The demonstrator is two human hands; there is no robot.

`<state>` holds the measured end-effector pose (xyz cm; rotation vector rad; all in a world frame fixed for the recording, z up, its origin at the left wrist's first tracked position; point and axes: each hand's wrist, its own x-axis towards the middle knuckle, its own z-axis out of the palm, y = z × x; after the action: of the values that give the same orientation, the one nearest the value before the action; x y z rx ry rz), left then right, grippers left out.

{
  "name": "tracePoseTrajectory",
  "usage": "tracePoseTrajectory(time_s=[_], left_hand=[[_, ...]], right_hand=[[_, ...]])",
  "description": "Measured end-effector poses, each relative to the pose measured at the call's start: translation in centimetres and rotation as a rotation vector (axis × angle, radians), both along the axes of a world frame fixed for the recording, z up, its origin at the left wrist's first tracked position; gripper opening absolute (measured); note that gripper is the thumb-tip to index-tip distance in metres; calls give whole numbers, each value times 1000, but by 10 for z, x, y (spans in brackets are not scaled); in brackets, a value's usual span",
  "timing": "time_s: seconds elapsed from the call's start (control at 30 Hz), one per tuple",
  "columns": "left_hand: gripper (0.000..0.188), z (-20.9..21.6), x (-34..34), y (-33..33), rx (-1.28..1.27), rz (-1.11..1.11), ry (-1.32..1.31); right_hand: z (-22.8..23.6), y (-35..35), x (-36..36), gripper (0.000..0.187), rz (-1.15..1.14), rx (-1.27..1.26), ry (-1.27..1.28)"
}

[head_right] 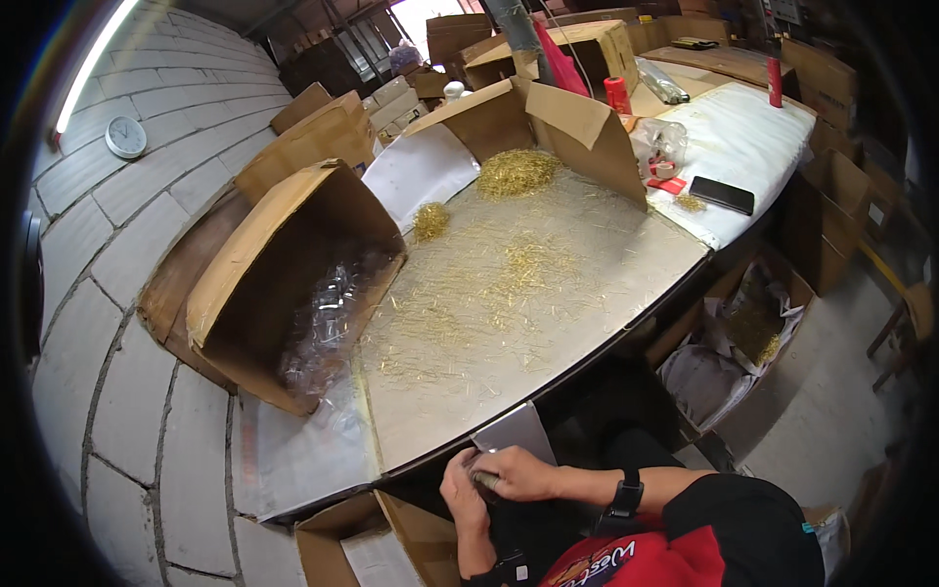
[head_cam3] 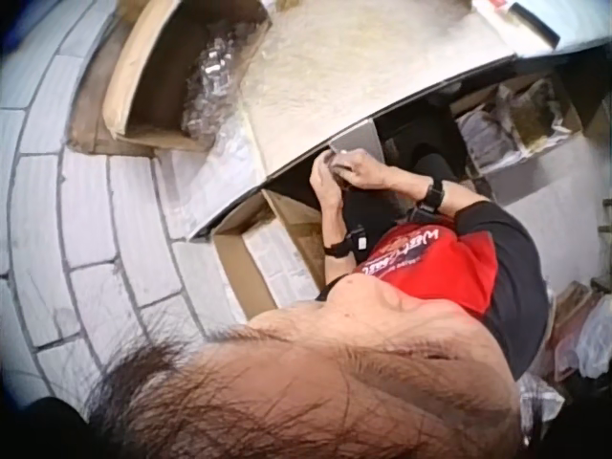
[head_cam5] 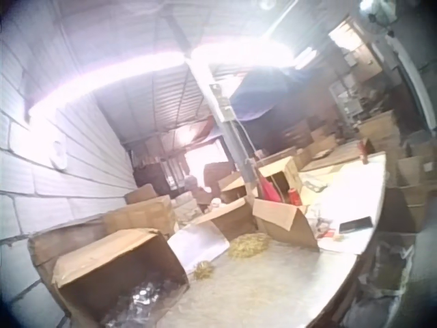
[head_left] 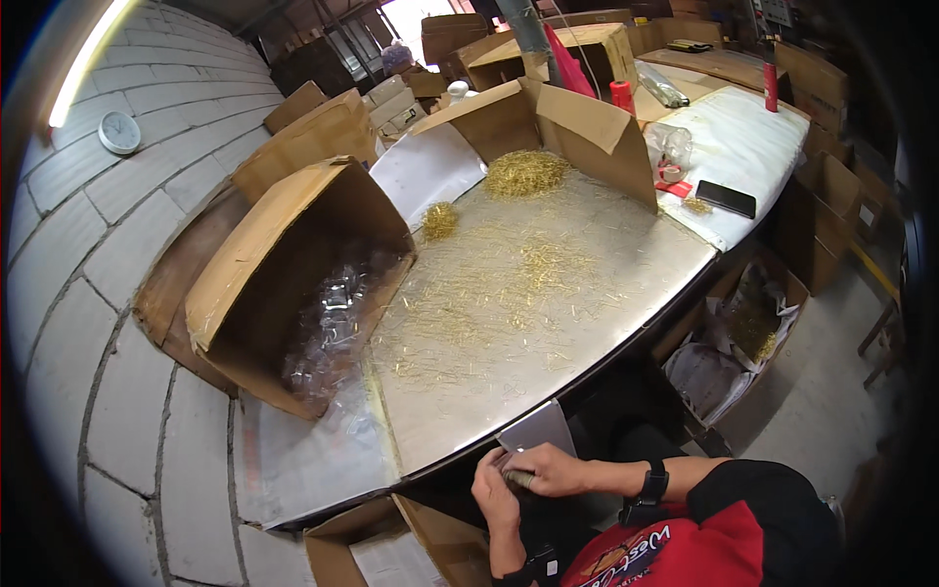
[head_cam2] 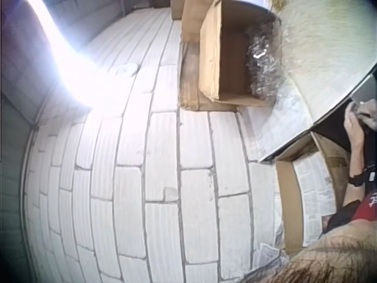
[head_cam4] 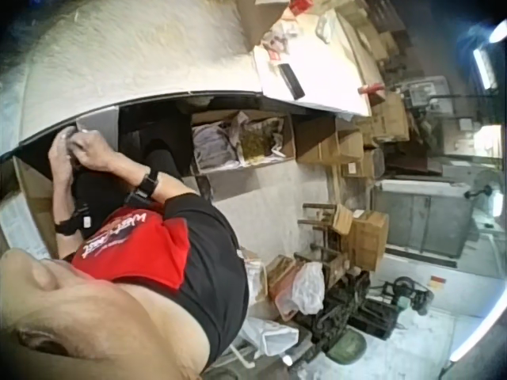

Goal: The person scoops loose yellow noodles from a large cardboard box onto a table, then portions them into small clear plastic containers using a scoop. The person places each filled container into a cardboard box below the table.

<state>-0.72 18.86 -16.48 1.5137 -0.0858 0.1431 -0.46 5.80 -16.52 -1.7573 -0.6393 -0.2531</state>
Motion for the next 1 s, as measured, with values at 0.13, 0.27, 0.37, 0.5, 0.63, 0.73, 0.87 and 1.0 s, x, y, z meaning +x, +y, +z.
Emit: tracePoseTrajectory(time_s=[0.13, 0.27, 0.37, 0.5, 0.63, 0.73, 0.87, 1.0], left_hand=[[24, -25, -16, 55, -327, 342, 328], [19, -37, -53, 80, -186, 386, 388], [24, -93, -80, 68, 22, 258, 509], [33, -119, -103, 71, -36, 33, 579], [46, -114, -113, 90, 41, 46, 569], [50, -121, -126, 94, -67, 19, 583], [24, -130, -133, 81, -149, 159, 479], [20, -130, -114, 83, -12, 301, 492]], right_hand=[[38, -8, -18, 11, -45, 80, -30], [40, -3, 29, 15, -313, -274, -244], [33, 25, 94, 9, -380, -459, -312], [10, 73, 168, 12, -300, -518, -461], [12, 63, 134, 26, -305, -395, -385], [17, -7, 82, 32, -428, -308, -337], [18, -164, 49, 38, -921, -406, -114], [-4, -308, 50, 53, -1274, -723, -44]])
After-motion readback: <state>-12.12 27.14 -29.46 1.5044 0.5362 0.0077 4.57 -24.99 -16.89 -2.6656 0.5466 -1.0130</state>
